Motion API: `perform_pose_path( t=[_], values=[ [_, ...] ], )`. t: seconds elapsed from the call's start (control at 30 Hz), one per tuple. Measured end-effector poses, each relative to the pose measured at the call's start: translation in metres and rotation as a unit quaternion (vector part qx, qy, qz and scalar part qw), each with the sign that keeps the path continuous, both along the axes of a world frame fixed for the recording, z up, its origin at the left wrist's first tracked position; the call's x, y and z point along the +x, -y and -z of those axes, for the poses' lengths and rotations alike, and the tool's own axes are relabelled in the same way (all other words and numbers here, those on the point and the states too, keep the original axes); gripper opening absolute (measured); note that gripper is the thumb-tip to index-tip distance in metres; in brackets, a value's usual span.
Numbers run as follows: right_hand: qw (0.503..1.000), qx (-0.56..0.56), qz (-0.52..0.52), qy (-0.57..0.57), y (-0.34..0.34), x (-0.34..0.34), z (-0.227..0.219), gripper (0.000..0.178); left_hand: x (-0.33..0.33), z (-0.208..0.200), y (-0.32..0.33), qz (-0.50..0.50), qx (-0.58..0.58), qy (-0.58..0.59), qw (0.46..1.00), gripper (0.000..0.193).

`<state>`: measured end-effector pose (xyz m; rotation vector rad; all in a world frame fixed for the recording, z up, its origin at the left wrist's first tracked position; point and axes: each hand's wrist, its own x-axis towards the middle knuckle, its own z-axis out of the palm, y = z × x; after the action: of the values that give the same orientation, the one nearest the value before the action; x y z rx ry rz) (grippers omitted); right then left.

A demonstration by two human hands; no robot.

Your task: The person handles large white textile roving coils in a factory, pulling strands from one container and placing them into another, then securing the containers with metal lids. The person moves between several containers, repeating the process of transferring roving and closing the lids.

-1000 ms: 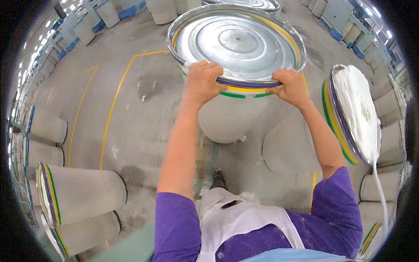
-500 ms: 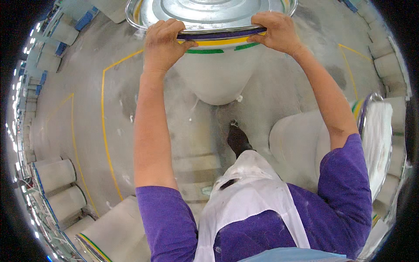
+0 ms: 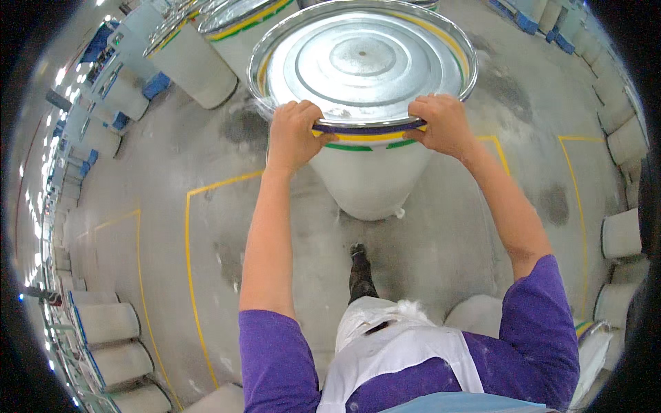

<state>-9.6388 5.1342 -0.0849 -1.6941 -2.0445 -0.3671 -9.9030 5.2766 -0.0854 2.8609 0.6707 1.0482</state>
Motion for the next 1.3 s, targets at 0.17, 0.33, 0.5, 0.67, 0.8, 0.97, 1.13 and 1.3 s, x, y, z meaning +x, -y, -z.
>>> perform_pose_path(
  t=[0.17,0.33,0.5,0.67,0.8,0.97,1.13,1.3],
  values=[
    [0.999,0.021,0.036,0.001,-0.001,-0.010,0.022,0.036,-0.003,0.024,-0.020,0.037,-0.002,-0.003,0.999,0.040],
    [0.998,0.008,0.059,-0.022,-0.007,-0.030,0.023,0.038,-0.004,0.024,-0.040,0.053,-0.016,-0.025,0.998,0.039],
    [0.995,0.026,0.099,0.003,0.001,-0.041,0.024,0.034,-0.006,0.030,-0.051,0.100,-0.013,-0.015,0.995,0.041],
    [0.995,0.034,0.098,-0.011,0.009,-0.042,0.028,0.033,0.000,0.028,-0.060,0.110,0.012,-0.023,0.994,0.039],
    [0.992,0.042,0.114,-0.019,0.005,-0.033,0.018,0.029,0.024,0.011,-0.065,0.128,-0.018,-0.062,0.990,0.038],
    [0.991,0.058,0.113,-0.048,-0.034,0.028,0.010,0.030,0.093,-0.005,-0.107,0.149,-0.024,-0.075,0.986,0.036],
    [0.988,0.079,0.124,-0.054,-0.099,0.101,0.016,0.030,0.175,-0.003,-0.185,0.147,-0.018,-0.093,0.985,0.035],
    [0.982,0.084,0.159,-0.054,-0.172,0.174,0.010,0.030,0.262,-0.011,-0.271,0.193,-0.019,-0.085,0.977,0.035]
  ],
)
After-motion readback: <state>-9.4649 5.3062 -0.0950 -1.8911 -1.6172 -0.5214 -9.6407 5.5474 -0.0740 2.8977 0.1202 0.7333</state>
